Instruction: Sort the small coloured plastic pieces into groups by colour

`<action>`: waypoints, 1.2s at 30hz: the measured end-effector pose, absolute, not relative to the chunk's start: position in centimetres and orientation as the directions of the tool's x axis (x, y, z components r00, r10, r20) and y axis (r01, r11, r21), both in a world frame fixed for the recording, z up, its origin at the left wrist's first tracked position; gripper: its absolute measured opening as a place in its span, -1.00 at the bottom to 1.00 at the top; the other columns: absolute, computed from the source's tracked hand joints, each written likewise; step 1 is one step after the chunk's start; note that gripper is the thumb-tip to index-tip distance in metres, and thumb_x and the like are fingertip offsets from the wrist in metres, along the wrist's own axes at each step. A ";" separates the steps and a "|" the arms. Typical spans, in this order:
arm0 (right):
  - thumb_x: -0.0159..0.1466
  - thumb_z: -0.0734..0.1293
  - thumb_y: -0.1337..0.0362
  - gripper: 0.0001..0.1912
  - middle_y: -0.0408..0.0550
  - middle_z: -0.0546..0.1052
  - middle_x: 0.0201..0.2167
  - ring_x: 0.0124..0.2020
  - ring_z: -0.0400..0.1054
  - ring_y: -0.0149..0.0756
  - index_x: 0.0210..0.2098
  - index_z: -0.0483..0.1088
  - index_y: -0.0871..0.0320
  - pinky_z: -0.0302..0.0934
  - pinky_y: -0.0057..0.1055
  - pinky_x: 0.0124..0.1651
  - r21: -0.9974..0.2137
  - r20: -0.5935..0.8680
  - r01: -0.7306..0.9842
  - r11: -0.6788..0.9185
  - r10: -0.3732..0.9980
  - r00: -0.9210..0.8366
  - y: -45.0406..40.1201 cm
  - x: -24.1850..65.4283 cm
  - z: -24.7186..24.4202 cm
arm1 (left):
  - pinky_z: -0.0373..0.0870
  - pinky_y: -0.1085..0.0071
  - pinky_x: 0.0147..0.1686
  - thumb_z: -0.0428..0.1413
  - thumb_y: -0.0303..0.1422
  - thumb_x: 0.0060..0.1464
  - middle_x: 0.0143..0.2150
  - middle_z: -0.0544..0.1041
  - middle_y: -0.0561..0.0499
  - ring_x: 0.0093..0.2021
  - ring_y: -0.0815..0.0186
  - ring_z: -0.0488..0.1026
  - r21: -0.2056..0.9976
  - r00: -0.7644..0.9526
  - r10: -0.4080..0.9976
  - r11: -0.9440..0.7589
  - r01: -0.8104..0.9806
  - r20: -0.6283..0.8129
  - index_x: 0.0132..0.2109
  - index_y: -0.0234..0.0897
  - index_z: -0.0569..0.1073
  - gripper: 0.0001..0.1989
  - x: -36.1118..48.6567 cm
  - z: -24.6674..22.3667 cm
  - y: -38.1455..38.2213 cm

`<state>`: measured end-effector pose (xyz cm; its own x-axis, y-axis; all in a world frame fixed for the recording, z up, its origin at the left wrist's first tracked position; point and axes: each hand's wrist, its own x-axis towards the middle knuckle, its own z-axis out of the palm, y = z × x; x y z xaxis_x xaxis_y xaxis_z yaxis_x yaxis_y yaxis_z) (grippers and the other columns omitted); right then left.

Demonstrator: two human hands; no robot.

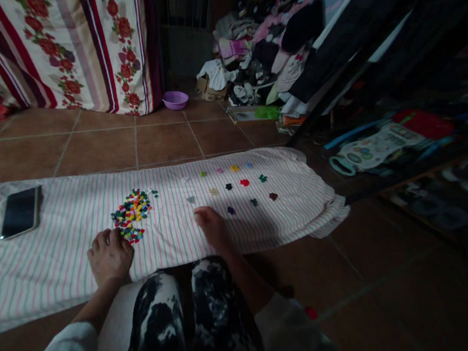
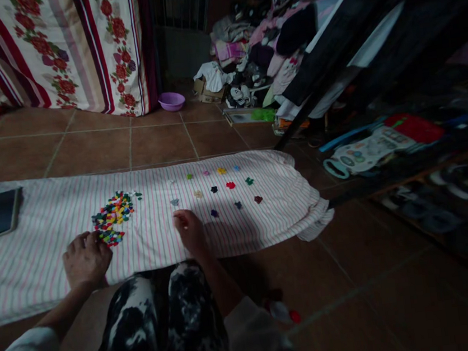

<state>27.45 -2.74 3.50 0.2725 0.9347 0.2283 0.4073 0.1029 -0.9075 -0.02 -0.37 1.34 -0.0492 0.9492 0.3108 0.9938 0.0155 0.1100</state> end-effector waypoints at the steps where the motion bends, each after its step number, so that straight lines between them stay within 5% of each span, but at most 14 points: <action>1: 0.24 0.24 0.16 -0.78 -0.06 0.57 -0.28 -0.25 0.46 -0.29 -0.23 0.44 0.10 0.36 -0.37 -0.17 -0.911 0.237 0.405 0.085 0.909 0.342 -3.1 29.3 3.1 | 0.23 0.11 -0.10 -0.09 -0.30 0.14 0.05 0.40 -0.24 0.04 -0.01 0.31 0.113 -0.052 0.951 0.018 0.993 0.306 0.04 -0.33 0.39 -0.62 0.0 1.3 -0.4; 6: 0.15 0.24 0.09 -0.69 0.03 0.56 -0.27 -0.26 0.44 -0.21 -0.24 0.43 0.15 0.34 -0.27 -0.16 -0.869 0.230 0.480 -0.120 0.762 0.606 -4.9 38.8 0.9 | 0.21 0.11 -0.09 -0.10 -0.30 0.14 0.06 0.39 -0.24 0.05 -0.01 0.31 0.120 -0.051 0.950 0.015 0.993 0.309 0.04 -0.32 0.40 -0.62 -0.1 1.1 -0.3; 13: 0.14 0.17 0.17 -0.66 -0.01 0.56 -0.27 -0.23 0.41 -0.20 -0.19 0.44 0.14 0.28 -0.29 -0.12 -0.695 0.207 0.557 -0.455 0.615 0.761 -6.3 45.6 -0.3 | 0.20 0.14 -0.11 -0.12 -0.28 0.15 0.06 0.40 -0.22 0.03 0.01 0.32 0.114 -0.053 0.948 0.018 0.993 0.313 0.03 -0.31 0.39 -0.62 -0.1 1.2 -0.4; 36: 0.19 0.11 0.20 -0.62 0.07 0.58 -0.16 -0.10 0.46 -0.21 -0.14 0.43 0.17 0.30 -0.24 0.05 -0.645 0.341 0.707 -0.292 0.718 0.607 -5.2 46.1 -1.8 | 0.24 0.09 -0.10 -0.09 -0.30 0.14 0.05 0.40 -0.25 0.05 -0.02 0.31 0.111 -0.067 0.949 0.034 0.993 0.309 0.03 -0.32 0.41 -0.62 0.1 1.4 -0.3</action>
